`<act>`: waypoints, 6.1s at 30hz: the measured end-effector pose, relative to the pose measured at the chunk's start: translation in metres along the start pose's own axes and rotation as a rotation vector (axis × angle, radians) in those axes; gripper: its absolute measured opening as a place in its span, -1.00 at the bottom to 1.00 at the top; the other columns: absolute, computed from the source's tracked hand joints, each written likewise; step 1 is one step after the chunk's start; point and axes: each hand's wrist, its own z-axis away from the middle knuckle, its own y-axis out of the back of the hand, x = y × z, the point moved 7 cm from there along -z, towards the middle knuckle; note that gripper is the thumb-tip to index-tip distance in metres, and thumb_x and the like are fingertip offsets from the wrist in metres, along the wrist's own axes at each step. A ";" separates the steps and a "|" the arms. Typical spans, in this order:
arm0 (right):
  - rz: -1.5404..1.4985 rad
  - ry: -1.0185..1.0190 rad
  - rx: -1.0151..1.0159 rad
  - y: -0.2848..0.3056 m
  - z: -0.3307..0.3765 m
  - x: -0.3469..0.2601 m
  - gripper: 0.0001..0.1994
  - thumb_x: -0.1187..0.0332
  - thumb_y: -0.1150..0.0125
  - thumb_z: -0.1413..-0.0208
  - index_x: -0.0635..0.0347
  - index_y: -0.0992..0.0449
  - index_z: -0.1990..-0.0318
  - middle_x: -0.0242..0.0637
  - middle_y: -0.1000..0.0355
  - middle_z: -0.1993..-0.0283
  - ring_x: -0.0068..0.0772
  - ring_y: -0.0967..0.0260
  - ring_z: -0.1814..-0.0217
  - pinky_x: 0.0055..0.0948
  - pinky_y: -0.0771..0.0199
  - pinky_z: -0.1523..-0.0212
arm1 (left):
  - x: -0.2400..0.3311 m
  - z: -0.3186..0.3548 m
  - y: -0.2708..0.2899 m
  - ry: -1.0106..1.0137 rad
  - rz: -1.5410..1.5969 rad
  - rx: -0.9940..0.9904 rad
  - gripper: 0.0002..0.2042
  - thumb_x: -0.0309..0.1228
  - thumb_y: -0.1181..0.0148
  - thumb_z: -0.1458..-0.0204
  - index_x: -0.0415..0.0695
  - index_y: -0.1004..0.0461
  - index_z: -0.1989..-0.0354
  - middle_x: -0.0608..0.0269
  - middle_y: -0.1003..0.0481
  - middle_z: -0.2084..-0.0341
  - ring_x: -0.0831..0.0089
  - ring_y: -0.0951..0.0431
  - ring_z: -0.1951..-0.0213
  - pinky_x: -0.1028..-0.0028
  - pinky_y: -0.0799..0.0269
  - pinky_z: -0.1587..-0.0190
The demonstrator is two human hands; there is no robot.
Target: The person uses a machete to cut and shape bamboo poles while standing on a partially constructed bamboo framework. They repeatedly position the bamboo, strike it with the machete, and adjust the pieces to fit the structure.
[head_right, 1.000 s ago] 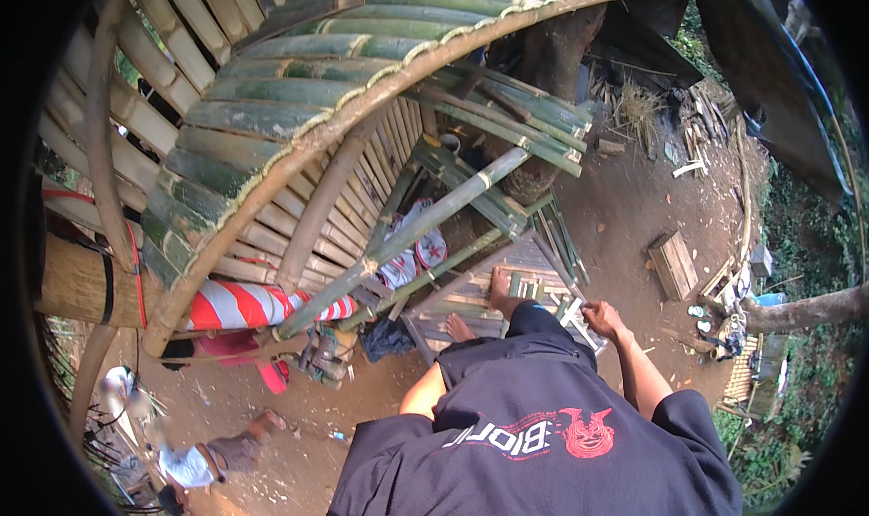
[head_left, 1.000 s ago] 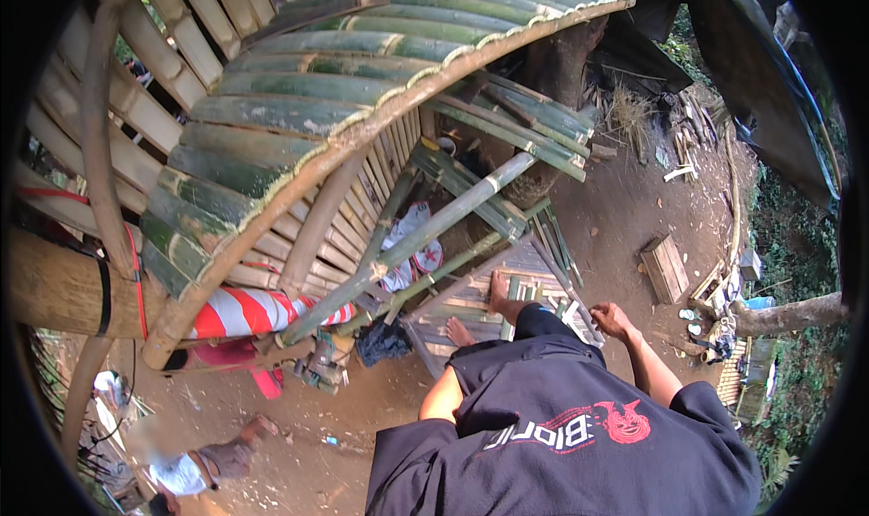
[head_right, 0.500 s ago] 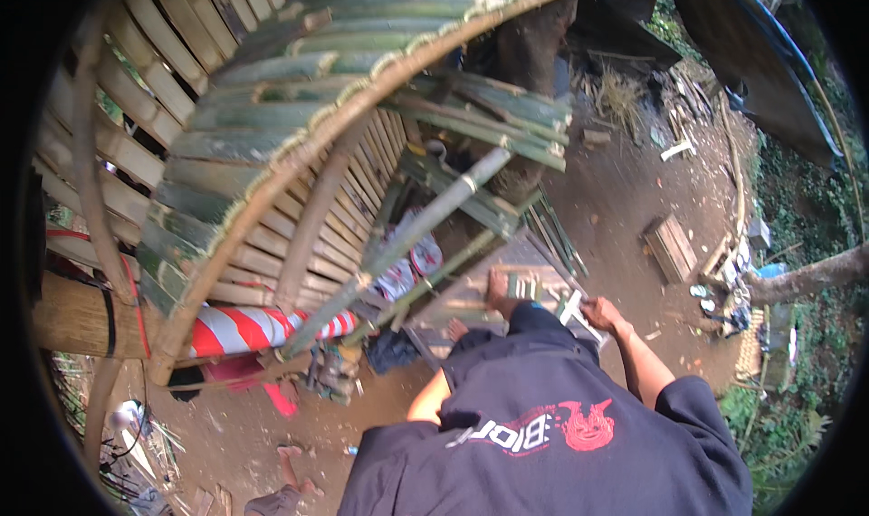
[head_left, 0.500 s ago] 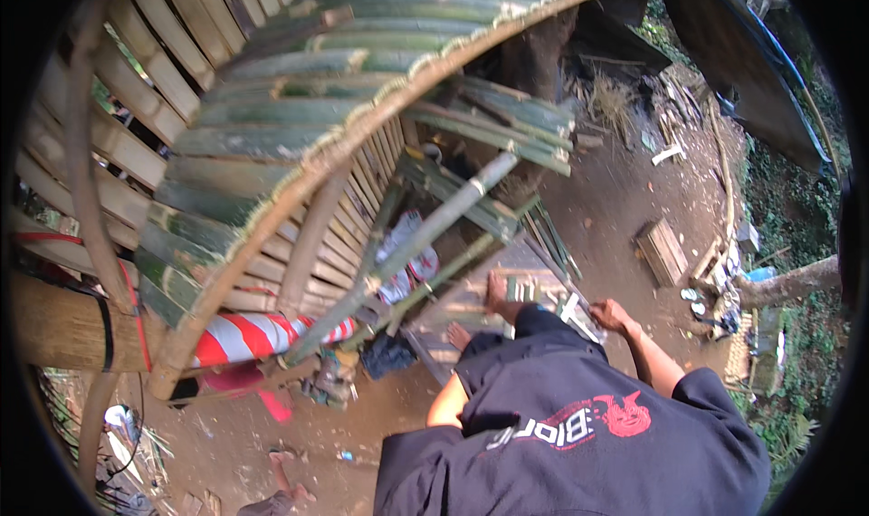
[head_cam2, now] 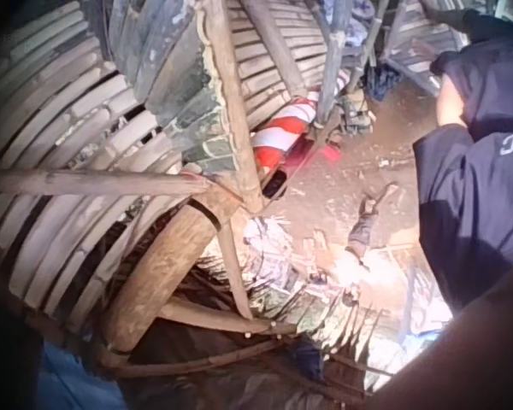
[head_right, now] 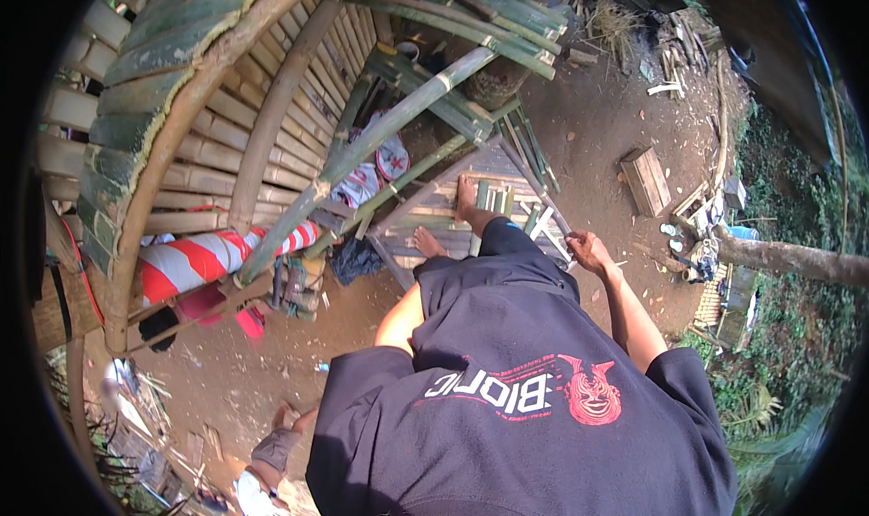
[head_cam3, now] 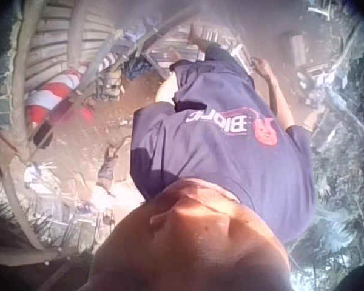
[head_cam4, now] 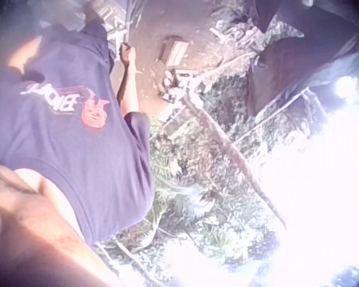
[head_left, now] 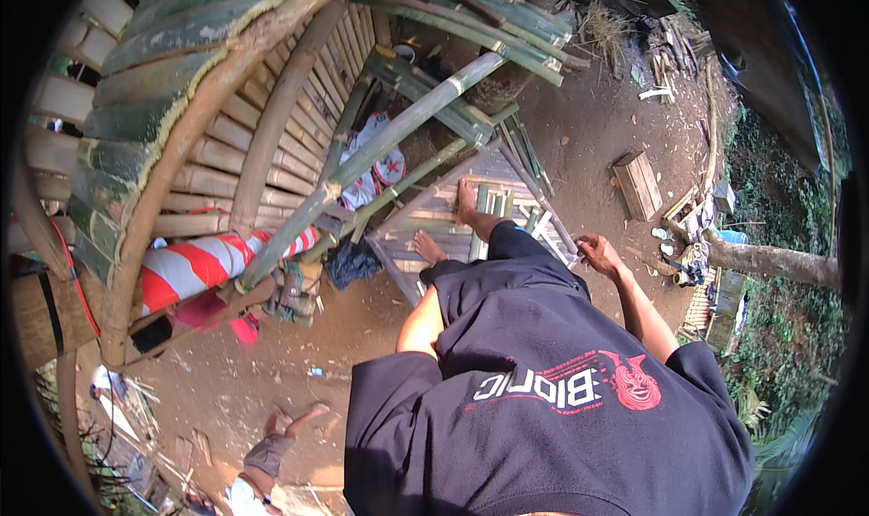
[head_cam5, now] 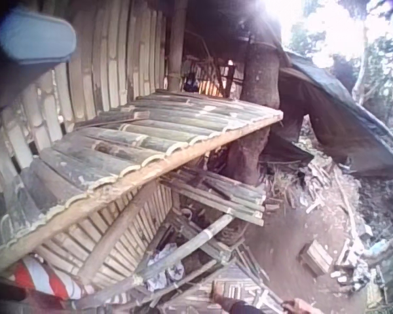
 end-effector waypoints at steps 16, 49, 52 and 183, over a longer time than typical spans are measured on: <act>0.020 -0.013 -0.020 0.003 0.006 -0.010 -0.61 0.17 0.00 -0.24 0.34 -0.50 0.02 -0.14 -0.55 0.36 -0.36 -0.49 0.39 -0.38 -0.48 0.29 | -0.003 0.001 0.003 -0.002 0.020 0.017 -0.77 -0.26 0.02 -0.24 -0.08 -0.47 0.08 0.35 -0.41 0.40 0.47 -0.41 0.30 0.48 -0.33 0.22; -0.817 -0.513 0.204 -0.144 -0.003 0.131 -0.65 0.11 -0.06 -0.23 0.22 -0.50 0.08 -0.29 -0.51 0.31 -0.52 -0.45 0.42 -0.48 -0.47 0.42 | 0.074 -0.012 0.039 0.352 -0.754 -0.005 -0.80 -0.26 0.02 -0.24 -0.07 -0.47 0.14 0.40 -0.36 0.48 0.50 -0.37 0.38 0.51 -0.29 0.30; -1.030 -0.563 0.330 -0.170 0.009 0.125 -0.67 0.13 -0.07 -0.23 0.21 -0.50 0.07 -0.33 -0.49 0.33 -0.55 -0.42 0.45 -0.52 -0.43 0.45 | 0.119 -0.012 0.061 0.394 -0.898 -0.012 -0.80 -0.26 0.02 -0.24 -0.07 -0.47 0.15 0.40 -0.36 0.48 0.51 -0.36 0.39 0.51 -0.29 0.30; -1.344 0.155 0.046 -0.152 0.049 0.071 -0.33 0.53 -0.02 -0.22 0.13 0.16 -0.42 -0.10 -0.48 0.28 -0.39 -0.46 0.48 -0.45 -0.57 0.47 | -0.094 -0.006 -0.153 -0.036 -1.082 -0.554 -0.48 0.05 0.11 -0.28 -0.16 -0.40 -0.14 0.29 -0.51 0.32 0.44 -0.45 0.30 0.42 -0.37 0.20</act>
